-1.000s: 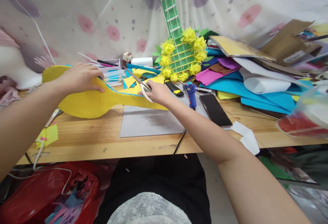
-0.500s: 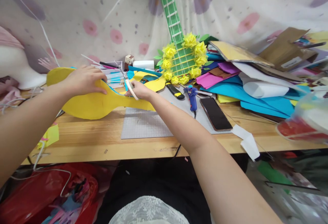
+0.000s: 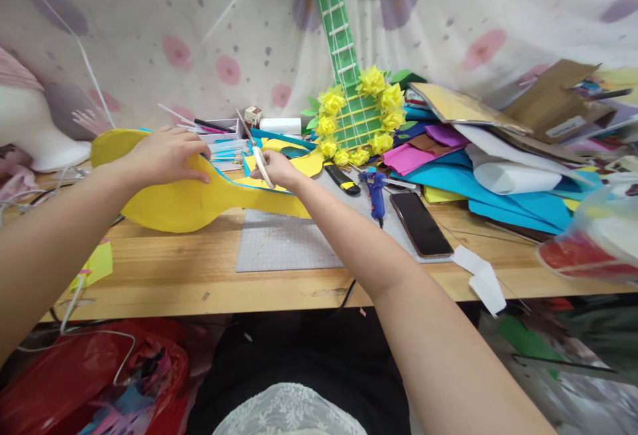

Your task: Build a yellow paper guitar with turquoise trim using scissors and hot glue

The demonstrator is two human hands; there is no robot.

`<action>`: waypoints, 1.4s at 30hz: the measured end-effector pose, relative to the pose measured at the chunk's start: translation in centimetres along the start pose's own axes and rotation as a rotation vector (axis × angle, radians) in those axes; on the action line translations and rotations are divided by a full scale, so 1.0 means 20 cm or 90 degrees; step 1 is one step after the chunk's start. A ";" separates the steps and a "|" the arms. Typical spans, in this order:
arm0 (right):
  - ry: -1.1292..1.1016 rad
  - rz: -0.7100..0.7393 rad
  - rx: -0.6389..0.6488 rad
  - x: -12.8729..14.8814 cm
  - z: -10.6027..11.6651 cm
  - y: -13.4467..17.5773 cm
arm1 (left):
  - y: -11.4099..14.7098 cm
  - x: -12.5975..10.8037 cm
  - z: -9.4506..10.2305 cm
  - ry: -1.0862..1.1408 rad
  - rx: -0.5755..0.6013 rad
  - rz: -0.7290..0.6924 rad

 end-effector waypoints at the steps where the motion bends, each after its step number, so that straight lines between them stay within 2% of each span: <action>1: -0.022 0.012 0.025 0.01 -0.03 0.00 | 0.00 0.00 0.00 0.004 0.002 0.002; 4: -0.047 0.054 0.069 0.02 -0.09 -0.01 | 0.00 0.00 0.00 0.002 0.006 0.008; 12: -0.005 0.095 0.153 0.06 -0.17 -0.02 | 0.00 -0.01 -0.01 -0.043 -0.001 -0.006; 15: -0.008 0.102 0.133 0.07 -0.15 -0.02 | 0.00 -0.01 0.00 -0.042 -0.001 -0.005; 19: 0.017 0.066 0.047 0.05 -0.07 -0.03 | 0.00 -0.01 -0.01 -0.031 0.003 0.000; 22: 0.156 0.035 0.041 0.05 0.01 -0.01 | 0.00 0.00 -0.01 -0.032 -0.001 0.001; 25: 0.356 0.045 0.103 0.08 0.08 0.08 | 0.00 0.00 0.00 -0.058 -0.013 -0.004; 31: 0.631 0.180 0.251 0.10 0.12 0.30 | 0.04 -0.07 0.03 -0.134 -0.023 -0.051; 35: 0.713 0.202 0.278 0.07 0.12 0.36 | 0.03 -0.08 0.03 -0.153 -0.020 -0.059; 42: 0.757 0.222 0.261 0.07 0.10 0.35 | 0.03 -0.07 0.03 -0.149 -0.012 -0.046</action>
Point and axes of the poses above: each hand's wrist, its own y-axis away from the middle knuckle, its own z-axis out of the back of the hand, x = y × z, the point moved 10 cm from there along -y, towards the middle knuckle, and after that the axes turned 13 degrees about z, right-handed, at the moved point
